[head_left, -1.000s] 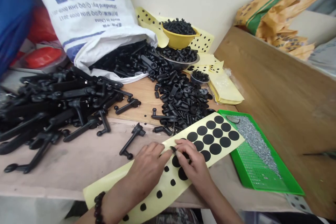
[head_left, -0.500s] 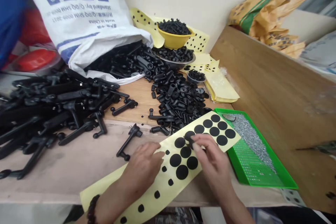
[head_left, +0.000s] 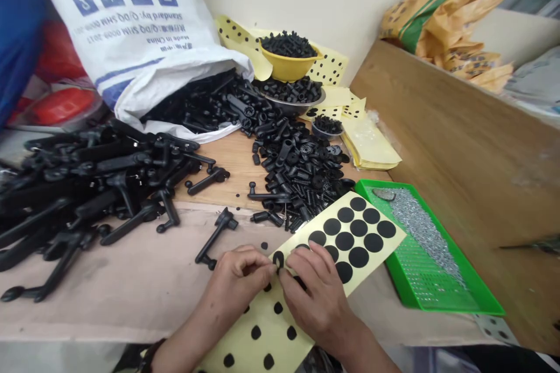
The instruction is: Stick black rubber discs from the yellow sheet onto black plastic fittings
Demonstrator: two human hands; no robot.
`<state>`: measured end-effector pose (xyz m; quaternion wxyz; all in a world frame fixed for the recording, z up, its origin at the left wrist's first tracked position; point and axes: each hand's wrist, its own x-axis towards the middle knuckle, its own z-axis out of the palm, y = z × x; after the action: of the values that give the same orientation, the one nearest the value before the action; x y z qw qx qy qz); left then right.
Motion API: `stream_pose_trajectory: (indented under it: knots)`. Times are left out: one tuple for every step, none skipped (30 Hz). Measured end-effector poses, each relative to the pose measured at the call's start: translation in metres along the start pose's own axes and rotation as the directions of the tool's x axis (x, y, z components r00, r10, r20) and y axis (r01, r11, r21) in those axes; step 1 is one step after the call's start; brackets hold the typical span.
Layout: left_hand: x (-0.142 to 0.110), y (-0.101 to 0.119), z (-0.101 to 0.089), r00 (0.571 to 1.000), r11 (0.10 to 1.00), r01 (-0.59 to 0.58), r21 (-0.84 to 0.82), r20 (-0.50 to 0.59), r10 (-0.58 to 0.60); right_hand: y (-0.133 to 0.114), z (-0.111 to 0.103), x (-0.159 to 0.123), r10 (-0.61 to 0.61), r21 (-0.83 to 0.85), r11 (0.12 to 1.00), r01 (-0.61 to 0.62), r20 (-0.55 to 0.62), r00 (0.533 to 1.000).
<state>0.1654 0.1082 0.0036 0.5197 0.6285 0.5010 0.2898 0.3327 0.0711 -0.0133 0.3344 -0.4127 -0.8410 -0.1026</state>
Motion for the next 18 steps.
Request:
stream_pose_trajectory:
  knots:
    - [0.0,0.001,0.0,1.0,1.0,0.017,0.0,0.003,-0.017,0.0,0.0,0.001,0.02,0.035,0.999,-0.02,0.0,1.0]
    - [0.001,0.001,-0.001,0.999,0.999,0.032,-0.003,0.006,-0.032,0.001,-0.001,0.001,0.046,0.084,0.995,-0.045,0.0,0.999]
    - [0.001,0.002,-0.001,0.999,0.999,0.044,-0.008,0.008,-0.044,0.003,-0.002,0.001,0.072,0.144,0.987,-0.072,0.003,0.997]
    - [0.001,0.002,-0.002,0.998,0.998,0.057,-0.017,0.01,-0.057,0.004,-0.003,0.002,0.098,0.212,0.972,-0.098,0.007,0.995]
    - [0.001,0.002,-0.003,0.997,0.997,0.07,-0.029,0.01,-0.07,0.007,-0.005,0.002,0.125,0.281,0.952,-0.123,0.014,0.992]
    - [0.001,0.002,-0.004,0.997,0.996,0.081,-0.041,0.009,-0.081,0.009,-0.006,0.002,0.155,0.345,0.926,-0.153,0.022,0.988]
    - [0.0,0.002,-0.005,0.996,0.995,0.087,-0.047,0.01,-0.087,0.011,-0.008,0.002,0.194,0.398,0.897,-0.191,0.033,0.98]
    - [0.0,0.002,-0.006,0.996,0.995,0.085,-0.045,0.01,-0.085,0.013,-0.009,0.002,0.243,0.436,0.867,-0.239,0.048,0.969]
    - [0.0,0.002,-0.006,0.997,0.997,0.073,-0.035,0.015,-0.072,0.014,-0.01,0.002,0.294,0.461,0.837,-0.294,0.074,0.953]
    - [-0.001,0.001,-0.007,0.998,0.999,0.051,-0.018,0.022,-0.051,0.016,-0.01,0.003,0.338,0.473,0.811,-0.344,0.102,0.936]
    - [-0.001,0.001,-0.007,0.999,1.0,0.022,0.004,0.028,-0.022,0.017,-0.01,0.004,0.367,0.478,0.79,-0.385,0.136,0.92]
    - [-0.001,0.0,-0.006,0.999,1.0,-0.008,0.028,0.031,0.008,0.017,-0.01,0.005,0.38,0.482,0.774,-0.411,0.167,0.91]
    - [-0.002,0.0,-0.006,0.999,0.998,-0.037,0.051,0.032,0.036,0.018,-0.01,0.006,0.38,0.485,0.763,-0.426,0.196,0.904]
    - [-0.002,-0.001,-0.005,0.998,0.995,-0.064,0.071,0.03,0.062,0.017,-0.011,0.007,0.374,0.487,0.758,-0.434,0.221,0.901]
    - [-0.003,-0.001,-0.004,0.996,0.992,-0.087,0.087,0.027,0.085,0.017,-0.011,0.008,0.365,0.486,0.756,-0.438,0.242,0.899]
    - [-0.003,-0.001,-0.004,0.994,0.989,-0.107,0.104,0.025,0.105,0.017,-0.011,0.009,0.357,0.483,0.756,-0.441,0.26,0.897]
    - [-0.004,-0.002,-0.003,0.991,0.984,-0.13,0.123,0.025,0.128,0.016,-0.011,0.01,0.349,0.479,0.758,-0.443,0.275,0.896]
    - [-0.005,-0.002,-0.004,0.988,0.976,-0.156,0.149,0.024,0.154,0.016,-0.011,0.01,0.342,0.478,0.759,-0.442,0.286,0.895]
